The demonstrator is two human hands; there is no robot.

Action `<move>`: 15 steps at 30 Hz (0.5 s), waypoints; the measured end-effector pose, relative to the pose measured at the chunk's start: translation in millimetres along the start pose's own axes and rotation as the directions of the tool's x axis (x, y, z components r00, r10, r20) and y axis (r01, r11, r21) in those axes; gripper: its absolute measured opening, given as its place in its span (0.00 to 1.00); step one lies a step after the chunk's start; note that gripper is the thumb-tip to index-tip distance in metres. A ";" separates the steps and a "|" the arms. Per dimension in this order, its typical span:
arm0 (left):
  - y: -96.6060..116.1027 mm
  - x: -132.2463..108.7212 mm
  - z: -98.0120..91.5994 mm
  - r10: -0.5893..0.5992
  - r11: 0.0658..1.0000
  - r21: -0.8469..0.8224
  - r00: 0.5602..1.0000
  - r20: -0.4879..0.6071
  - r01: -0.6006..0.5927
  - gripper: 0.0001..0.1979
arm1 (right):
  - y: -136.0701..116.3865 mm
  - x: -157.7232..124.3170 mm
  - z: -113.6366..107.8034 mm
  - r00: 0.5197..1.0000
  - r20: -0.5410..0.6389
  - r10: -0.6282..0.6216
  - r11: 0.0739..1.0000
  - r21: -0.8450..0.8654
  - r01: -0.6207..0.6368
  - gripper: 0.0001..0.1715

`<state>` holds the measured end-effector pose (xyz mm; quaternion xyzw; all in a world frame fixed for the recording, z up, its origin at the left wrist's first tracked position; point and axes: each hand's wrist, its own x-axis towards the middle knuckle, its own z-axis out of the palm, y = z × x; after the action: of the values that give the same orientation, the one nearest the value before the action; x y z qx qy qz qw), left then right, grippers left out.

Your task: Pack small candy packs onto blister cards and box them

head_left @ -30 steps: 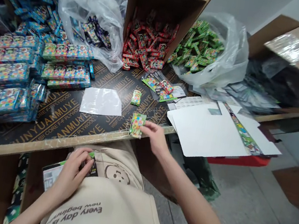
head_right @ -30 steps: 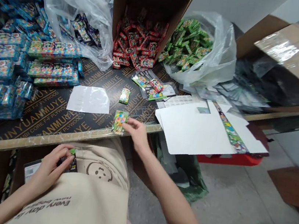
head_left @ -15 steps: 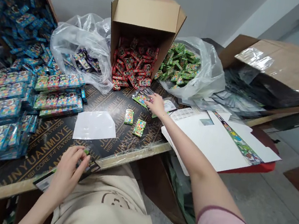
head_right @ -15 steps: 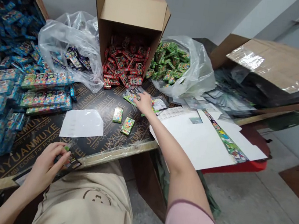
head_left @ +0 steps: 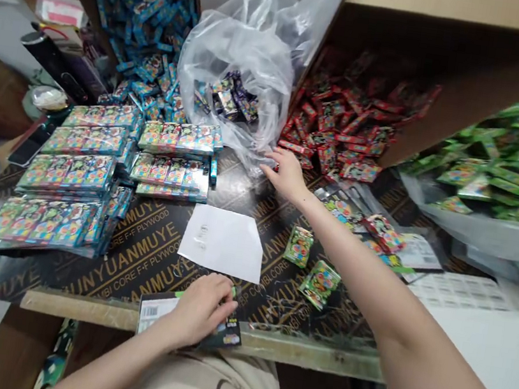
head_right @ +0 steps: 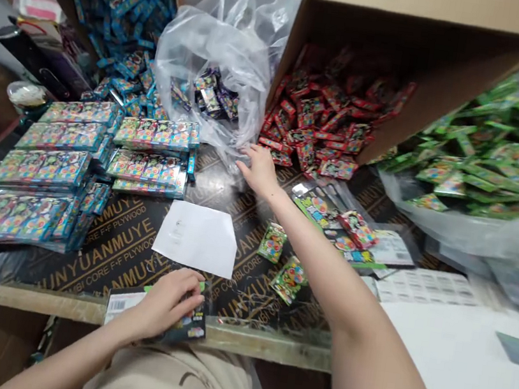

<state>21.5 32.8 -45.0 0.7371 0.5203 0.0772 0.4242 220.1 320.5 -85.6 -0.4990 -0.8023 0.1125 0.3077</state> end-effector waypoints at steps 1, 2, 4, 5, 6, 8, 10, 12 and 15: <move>-1.3 0.3 0.3 0.007 1.000 0.013 1.000 0.004 -0.007 0.08 | -7.0 17.9 12.8 1.000 0.002 -0.023 1.000 0.012 0.023 0.17; -2.5 0.3 1.1 0.019 0.999 0.031 1.000 0.003 -0.019 0.07 | -12.3 36.1 25.3 0.999 0.003 -0.041 0.999 0.020 0.041 0.17; -5.4 -0.3 3.9 0.055 0.996 0.077 0.998 -0.015 -0.054 0.06 | -16.8 72.1 49.7 0.999 0.005 -0.052 0.998 0.024 0.051 0.18; -7.0 -0.8 5.8 0.076 0.992 0.105 0.997 -0.032 -0.072 0.06 | -16.2 89.3 61.2 0.999 0.006 -0.046 0.999 0.025 0.046 0.19; -8.8 -1.2 7.9 0.097 0.987 0.134 0.994 -0.051 -0.089 0.06 | -14.1 105.2 71.9 0.999 0.001 -0.032 0.999 0.028 0.032 0.21; -12.5 -1.8 11.7 0.141 0.975 0.183 0.986 -0.085 -0.124 0.07 | -7.7 132.2 89.6 1.000 -0.026 0.013 0.999 0.035 -0.012 0.22; -15.4 -2.0 14.0 0.177 0.965 0.217 0.978 -0.112 -0.150 0.07 | -2.5 150.7 100.9 0.996 -0.014 0.093 0.996 0.012 -0.093 0.21; -16.3 -2.5 13.9 0.206 0.954 0.248 0.969 -0.135 -0.168 0.08 | -1.7 160.2 106.1 0.978 0.064 0.199 0.979 -0.067 -0.195 0.21; -15.6 -4.0 11.1 0.236 0.936 0.297 0.962 -0.134 -0.188 0.09 | -6.5 163.2 106.8 0.929 0.166 0.332 0.936 -0.180 -0.302 0.27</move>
<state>14.9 24.9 -61.7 0.8329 0.4769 0.1094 0.2587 99.6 472.9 -104.1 -0.6309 -0.7431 0.1478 0.1670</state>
